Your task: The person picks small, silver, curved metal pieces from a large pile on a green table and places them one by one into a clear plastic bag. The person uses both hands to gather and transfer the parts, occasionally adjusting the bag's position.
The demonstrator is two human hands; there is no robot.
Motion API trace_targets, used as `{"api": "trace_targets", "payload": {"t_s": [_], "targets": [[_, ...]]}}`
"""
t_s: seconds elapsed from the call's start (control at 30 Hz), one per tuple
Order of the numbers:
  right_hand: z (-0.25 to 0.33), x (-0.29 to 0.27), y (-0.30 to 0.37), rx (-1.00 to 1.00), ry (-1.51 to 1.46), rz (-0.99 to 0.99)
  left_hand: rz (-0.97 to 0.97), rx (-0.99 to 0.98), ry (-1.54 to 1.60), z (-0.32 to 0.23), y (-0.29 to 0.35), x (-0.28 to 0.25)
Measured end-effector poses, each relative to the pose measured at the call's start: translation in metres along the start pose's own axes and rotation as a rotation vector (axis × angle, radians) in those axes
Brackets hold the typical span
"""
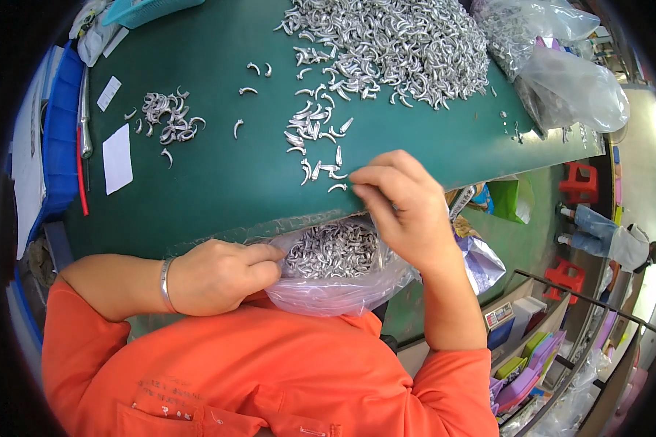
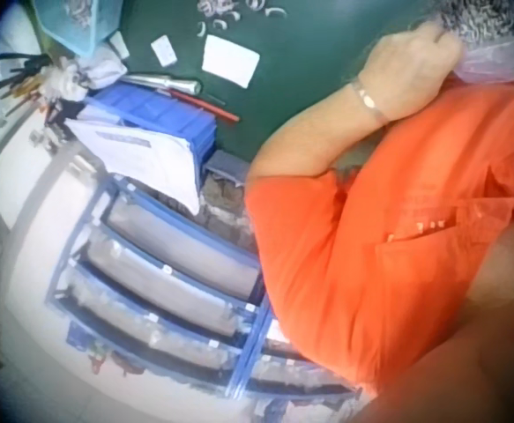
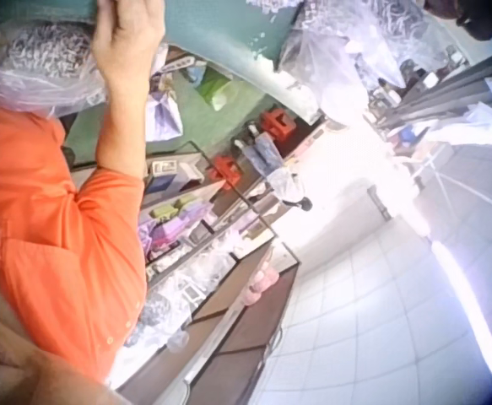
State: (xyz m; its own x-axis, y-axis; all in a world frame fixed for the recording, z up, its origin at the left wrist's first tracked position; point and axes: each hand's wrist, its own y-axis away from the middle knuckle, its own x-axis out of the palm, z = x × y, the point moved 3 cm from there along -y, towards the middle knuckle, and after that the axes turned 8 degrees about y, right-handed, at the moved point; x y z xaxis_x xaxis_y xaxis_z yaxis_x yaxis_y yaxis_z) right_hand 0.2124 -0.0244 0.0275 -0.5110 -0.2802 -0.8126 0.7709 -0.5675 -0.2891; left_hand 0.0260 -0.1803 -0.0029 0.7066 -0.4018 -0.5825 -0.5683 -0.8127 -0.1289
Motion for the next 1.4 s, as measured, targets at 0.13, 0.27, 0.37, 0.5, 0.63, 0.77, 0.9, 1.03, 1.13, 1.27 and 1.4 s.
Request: {"api": "trace_targets", "payload": {"t_s": [0.13,0.27,0.37,0.5,0.63,0.77,0.9,1.03,1.13,1.27,1.4], "targets": [[0.003,0.012,0.001,-0.074,0.077,0.044,-0.024,0.003,0.003,-0.001,0.000,-0.001],[0.004,0.005,0.006,-0.078,-0.227,0.232,0.028,-0.047,-0.021,0.000,0.000,-0.001],[0.010,0.007,-0.002,-0.057,-0.135,0.148,0.033,-0.042,-0.029,0.000,-0.001,-0.001],[0.002,0.012,-0.004,-0.054,-0.037,0.175,0.028,-0.042,-0.020,0.000,0.000,-0.002],[0.006,0.006,-0.004,-0.105,-0.168,0.297,0.020,-0.039,-0.024,0.002,0.001,0.001],[0.004,0.016,-0.013,-0.080,-0.028,0.161,-0.006,-0.024,-0.003,0.001,0.001,-0.001],[0.001,0.008,-0.010,-0.129,-0.209,0.367,-0.070,0.014,0.031,0.003,0.002,0.003],[0.005,0.020,-0.021,-0.032,-0.011,0.020,-0.031,-0.001,0.032,0.002,0.002,0.002],[0.002,0.021,-0.013,-0.138,-0.046,0.220,-0.064,0.010,0.044,0.003,0.003,0.003],[0.002,0.007,-0.003,-0.175,-0.441,0.592,-0.055,0.002,0.036,0.002,0.002,0.003],[0.016,0.029,-0.027,-0.192,-0.013,0.110,-0.057,0.013,0.032,0.001,0.001,0.002]]}}
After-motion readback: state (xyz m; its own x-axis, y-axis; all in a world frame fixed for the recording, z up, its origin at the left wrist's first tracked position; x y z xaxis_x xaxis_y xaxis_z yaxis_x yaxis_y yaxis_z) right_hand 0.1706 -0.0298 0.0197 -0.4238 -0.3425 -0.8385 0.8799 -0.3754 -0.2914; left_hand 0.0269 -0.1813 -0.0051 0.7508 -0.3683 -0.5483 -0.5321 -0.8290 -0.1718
